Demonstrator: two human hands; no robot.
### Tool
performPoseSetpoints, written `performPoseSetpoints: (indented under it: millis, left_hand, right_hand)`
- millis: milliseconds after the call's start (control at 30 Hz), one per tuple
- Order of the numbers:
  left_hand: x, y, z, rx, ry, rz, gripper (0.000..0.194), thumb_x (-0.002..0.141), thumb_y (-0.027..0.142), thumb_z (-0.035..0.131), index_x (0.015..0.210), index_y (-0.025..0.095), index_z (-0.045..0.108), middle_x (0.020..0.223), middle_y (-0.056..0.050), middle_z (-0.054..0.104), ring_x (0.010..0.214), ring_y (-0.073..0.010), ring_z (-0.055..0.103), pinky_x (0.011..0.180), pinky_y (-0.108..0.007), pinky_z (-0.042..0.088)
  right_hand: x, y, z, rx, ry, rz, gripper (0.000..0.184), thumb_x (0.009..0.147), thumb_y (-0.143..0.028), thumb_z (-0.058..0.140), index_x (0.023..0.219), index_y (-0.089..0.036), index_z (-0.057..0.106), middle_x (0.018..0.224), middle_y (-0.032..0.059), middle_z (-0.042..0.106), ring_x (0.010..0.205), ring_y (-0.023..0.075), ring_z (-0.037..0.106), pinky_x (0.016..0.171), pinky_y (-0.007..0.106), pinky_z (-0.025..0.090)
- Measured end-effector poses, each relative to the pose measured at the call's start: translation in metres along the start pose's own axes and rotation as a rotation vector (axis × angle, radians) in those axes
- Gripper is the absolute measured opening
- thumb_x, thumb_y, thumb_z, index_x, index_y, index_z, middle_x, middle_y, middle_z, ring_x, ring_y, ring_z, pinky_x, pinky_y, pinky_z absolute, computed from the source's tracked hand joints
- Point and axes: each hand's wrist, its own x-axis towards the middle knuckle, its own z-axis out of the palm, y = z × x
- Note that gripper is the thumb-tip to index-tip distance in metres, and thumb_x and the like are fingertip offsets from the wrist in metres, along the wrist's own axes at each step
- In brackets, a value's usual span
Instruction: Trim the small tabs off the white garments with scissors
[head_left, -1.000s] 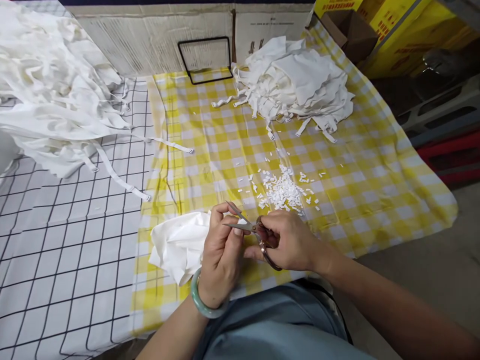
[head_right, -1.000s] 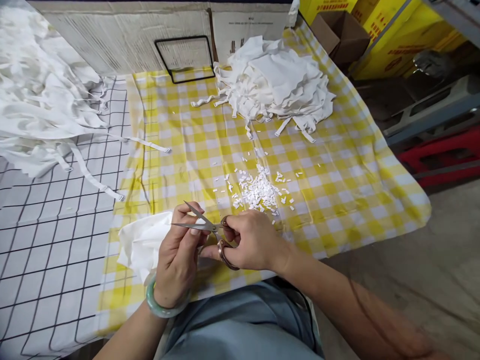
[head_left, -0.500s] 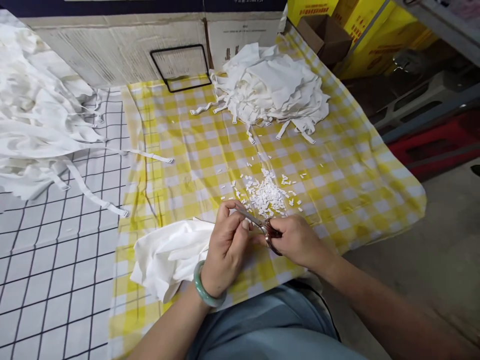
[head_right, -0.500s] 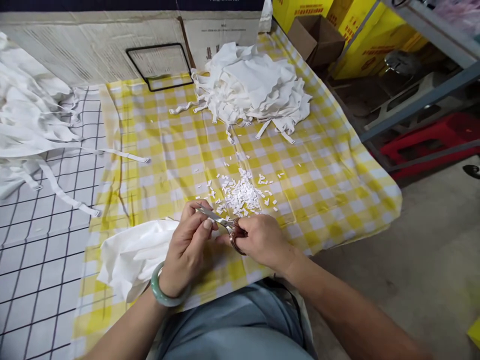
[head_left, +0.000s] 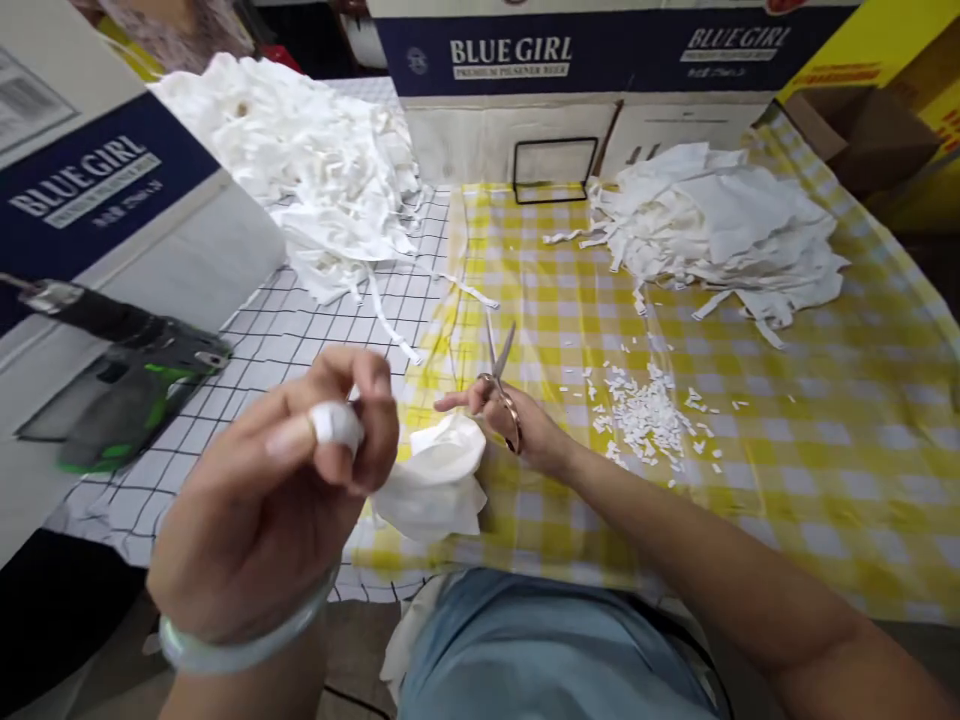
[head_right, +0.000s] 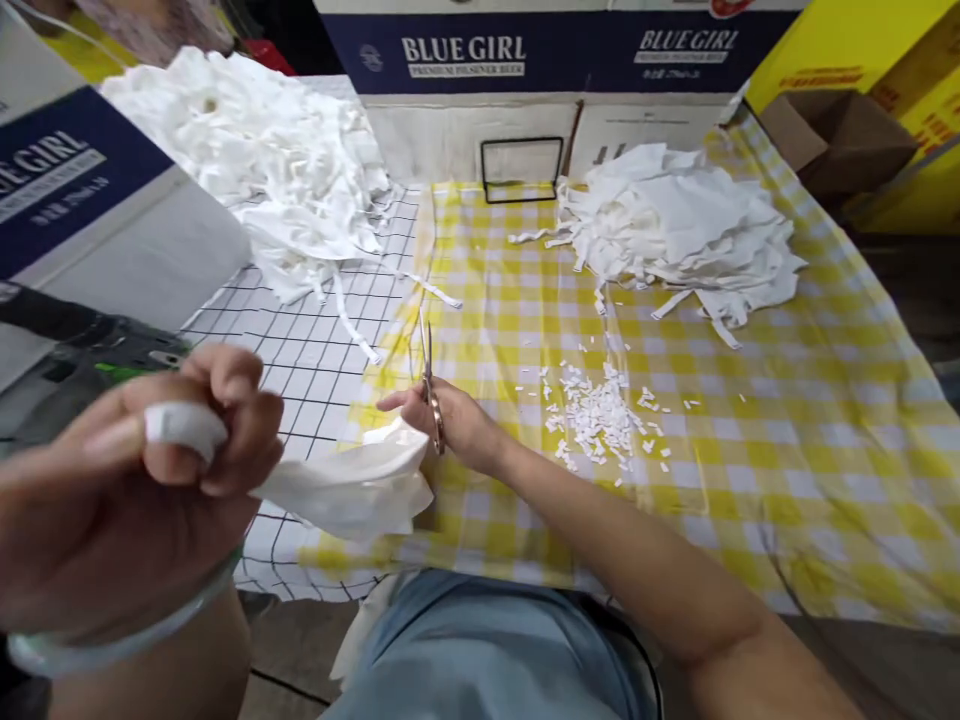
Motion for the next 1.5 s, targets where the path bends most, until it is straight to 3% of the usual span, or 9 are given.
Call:
performPoseSetpoints:
  millis: [133,233,333,500,600,733,867,1167,1500]
  left_hand:
    - [0.051,0.016,0.013,-0.016,-0.029,0.176,0.038,0.094,0.022,0.03,0.064,0.013,0.05,0.099,-0.001,0.058,0.061,-0.0028,0.06,0.054,-0.019,0.04]
    - [0.101,-0.002,0.003,0.295,-0.098,0.177,0.068,0.078,0.007,-0.014,0.079,0.0,0.053,0.104,-0.001,0.05,0.11,-0.0177,0.062,0.074,-0.034,0.038]
    - [0.126,-0.039,-0.021,0.75,0.039,0.212,0.016,0.084,0.017,0.048,0.074,0.01,0.058,0.097,-0.004,0.061,0.112,-0.024,0.062,0.092,-0.038,0.046]
    - [0.071,-0.09,-0.059,1.047,0.144,0.011,0.026,0.086,0.037,0.058,0.067,0.019,0.054,0.068,-0.001,0.057,0.068,-0.0167,0.055,0.064,-0.03,0.043]
    - [0.021,-0.102,-0.068,0.956,-0.039,-0.205,0.04,0.088,0.05,0.054,0.062,0.02,0.049,0.054,0.003,0.048,0.054,-0.0141,0.046,0.052,-0.027,0.034]
    - [-0.014,-0.107,-0.081,0.872,0.023,-0.239,0.03,0.093,0.037,0.043,0.072,0.02,0.056,0.063,0.002,0.056,0.06,-0.0147,0.053,0.057,-0.026,0.04]
    - [-0.016,-0.109,-0.1,0.91,0.193,-0.156,0.023,0.091,0.026,0.04,0.097,0.019,0.06,0.091,-0.005,0.066,0.079,-0.0186,0.062,0.07,-0.03,0.049]
    - [0.041,-0.142,-0.094,1.022,0.185,-0.019,0.008,0.076,0.016,0.057,0.082,0.02,0.058,0.087,-0.008,0.058,0.095,-0.0296,0.052,0.09,-0.048,0.041]
    - [0.003,-0.092,-0.053,0.537,0.125,-0.084,0.006,0.085,0.022,0.052,0.082,0.021,0.048,0.073,0.003,0.051,0.059,-0.0108,0.046,0.054,-0.024,0.039]
  right_hand:
    - [0.032,-0.005,0.018,0.16,-0.036,-0.048,0.048,0.078,-0.069,0.059,0.076,-0.022,0.048,0.078,0.0016,0.06,0.078,0.0182,0.062,0.075,0.034,0.05]
    - [0.039,-0.013,-0.008,0.016,0.203,-0.056,0.038,0.069,-0.048,0.073,0.074,-0.022,0.046,0.072,-0.0035,0.051,0.069,0.0134,0.056,0.071,0.03,0.049]
    - [0.035,-0.014,-0.044,-0.226,0.606,-0.07,0.039,0.065,-0.045,0.075,0.077,-0.022,0.046,0.071,-0.0054,0.049,0.067,0.0113,0.051,0.07,0.027,0.047]
    - [0.01,0.004,-0.046,-0.389,0.523,-0.002,0.038,0.07,-0.044,0.076,0.084,-0.021,0.049,0.082,-0.0006,0.06,0.073,0.0138,0.057,0.071,0.028,0.048]
    - [0.004,0.012,-0.011,-0.47,0.373,0.074,0.034,0.072,-0.043,0.075,0.085,-0.021,0.052,0.086,0.0022,0.064,0.074,0.015,0.06,0.07,0.028,0.049]
    - [0.017,0.018,0.043,-0.614,0.227,0.153,0.029,0.07,-0.037,0.075,0.079,-0.022,0.051,0.068,-0.0029,0.059,0.059,0.0126,0.051,0.055,0.024,0.04]
    - [0.026,0.02,0.054,-0.601,0.157,0.13,0.015,0.072,-0.027,0.063,0.074,-0.022,0.049,0.068,-0.0033,0.055,0.059,0.0117,0.049,0.054,0.022,0.037]
    - [0.0,-0.002,-0.025,-0.623,0.592,0.115,0.03,0.07,-0.04,0.074,0.081,-0.022,0.052,0.074,-0.0006,0.057,0.064,0.0149,0.054,0.062,0.029,0.045]
    - [0.031,0.019,0.063,-0.493,0.304,-0.06,0.024,0.076,-0.026,0.07,0.094,-0.022,0.055,0.095,0.0033,0.066,0.088,0.0183,0.063,0.081,0.031,0.051]
